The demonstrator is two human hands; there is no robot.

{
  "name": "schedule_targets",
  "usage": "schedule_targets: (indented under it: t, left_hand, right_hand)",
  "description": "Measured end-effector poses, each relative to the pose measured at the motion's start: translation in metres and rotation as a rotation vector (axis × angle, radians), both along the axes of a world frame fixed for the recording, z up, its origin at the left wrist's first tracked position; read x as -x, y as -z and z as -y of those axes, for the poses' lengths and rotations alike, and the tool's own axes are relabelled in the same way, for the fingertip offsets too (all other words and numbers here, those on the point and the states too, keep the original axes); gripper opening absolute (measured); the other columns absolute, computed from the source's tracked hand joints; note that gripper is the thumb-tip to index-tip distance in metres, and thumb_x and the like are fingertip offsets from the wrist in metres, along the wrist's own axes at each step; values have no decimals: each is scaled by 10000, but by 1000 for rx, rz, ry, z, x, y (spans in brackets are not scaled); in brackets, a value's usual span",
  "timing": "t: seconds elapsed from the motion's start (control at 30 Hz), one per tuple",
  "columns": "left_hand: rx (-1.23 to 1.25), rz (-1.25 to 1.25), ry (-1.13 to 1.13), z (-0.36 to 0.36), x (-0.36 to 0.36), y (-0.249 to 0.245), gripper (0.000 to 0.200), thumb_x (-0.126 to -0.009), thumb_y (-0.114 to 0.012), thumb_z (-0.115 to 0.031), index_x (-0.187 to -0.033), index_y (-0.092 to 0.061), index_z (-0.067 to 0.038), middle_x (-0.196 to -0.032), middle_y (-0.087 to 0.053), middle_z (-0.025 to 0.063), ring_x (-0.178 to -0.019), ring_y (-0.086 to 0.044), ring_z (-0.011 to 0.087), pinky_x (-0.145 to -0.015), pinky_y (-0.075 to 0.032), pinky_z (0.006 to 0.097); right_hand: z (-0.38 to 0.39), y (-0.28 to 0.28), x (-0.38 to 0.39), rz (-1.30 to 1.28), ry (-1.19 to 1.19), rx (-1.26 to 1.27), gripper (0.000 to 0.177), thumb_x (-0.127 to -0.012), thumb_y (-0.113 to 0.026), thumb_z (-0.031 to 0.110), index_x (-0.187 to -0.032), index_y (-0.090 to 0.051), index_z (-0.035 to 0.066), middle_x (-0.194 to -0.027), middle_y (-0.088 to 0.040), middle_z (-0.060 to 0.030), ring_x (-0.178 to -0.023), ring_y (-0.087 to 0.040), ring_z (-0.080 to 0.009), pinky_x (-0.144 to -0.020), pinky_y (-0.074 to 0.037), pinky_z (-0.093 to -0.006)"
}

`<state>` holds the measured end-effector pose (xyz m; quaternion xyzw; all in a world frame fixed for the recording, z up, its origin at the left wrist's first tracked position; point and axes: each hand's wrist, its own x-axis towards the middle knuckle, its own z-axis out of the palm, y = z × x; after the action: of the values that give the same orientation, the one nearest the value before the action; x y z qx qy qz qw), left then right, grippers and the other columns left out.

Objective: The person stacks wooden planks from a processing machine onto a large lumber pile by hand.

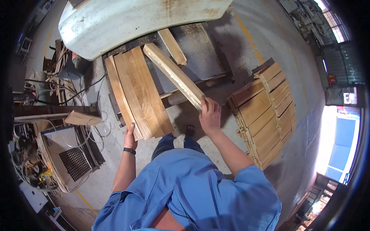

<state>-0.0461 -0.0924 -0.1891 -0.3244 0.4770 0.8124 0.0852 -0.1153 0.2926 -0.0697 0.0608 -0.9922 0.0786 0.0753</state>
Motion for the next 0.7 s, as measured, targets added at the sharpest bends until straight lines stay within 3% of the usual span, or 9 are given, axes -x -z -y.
schedule_targets:
  t: [0.1,0.37,0.5,0.6,0.7]
  left_hand:
    - [3,2,15,3,-2,6,618,-946,-711,-381,-1384,-504,4,-1329,-622,114,-1197,-625,248,-1029,-501,400]
    - [6,-1,54,3,-1,3,689,-947,-699,-420,-1414,-452,22,-1336,-611,129,-1200,-623,265,-1033,-503,413]
    - [-42,16,8,2,-1,3,584,-952,-705,-333,-1374,-517,23,-1333,-617,128,-1213,-607,249,-1053,-471,391]
    - [-35,18,7,3,-1,5,583,-950,-708,-336,-1369,-522,24,-1328,-620,129,-1208,-610,247,-1049,-473,387]
    - [-19,25,7,3,-1,4,582,-948,-709,-337,-1366,-524,23,-1318,-625,126,-1201,-613,244,-1043,-476,381]
  right_hand:
    - [-9,1,0,-138,-105,-64,560,-781,-687,79,-1330,-579,99,-1300,-491,-90,-1210,-497,-314,-1031,-422,-463]
    - [-5,-6,-1,-99,-102,6,542,-801,-660,62,-1334,-577,111,-1276,-507,-89,-1195,-498,-307,-1022,-424,-464]
    - [3,0,-6,-74,-70,47,596,-774,-710,95,-1349,-552,105,-1276,-507,-97,-1203,-493,-321,-1033,-421,-465]
    - [9,6,-10,52,-14,239,659,-754,-754,131,-1370,-521,105,-1272,-504,-122,-1200,-504,-352,-1031,-434,-463]
    - [8,18,-3,351,116,763,693,-745,-774,134,-1382,-503,109,-1269,-502,-153,-1186,-516,-390,-1021,-450,-463]
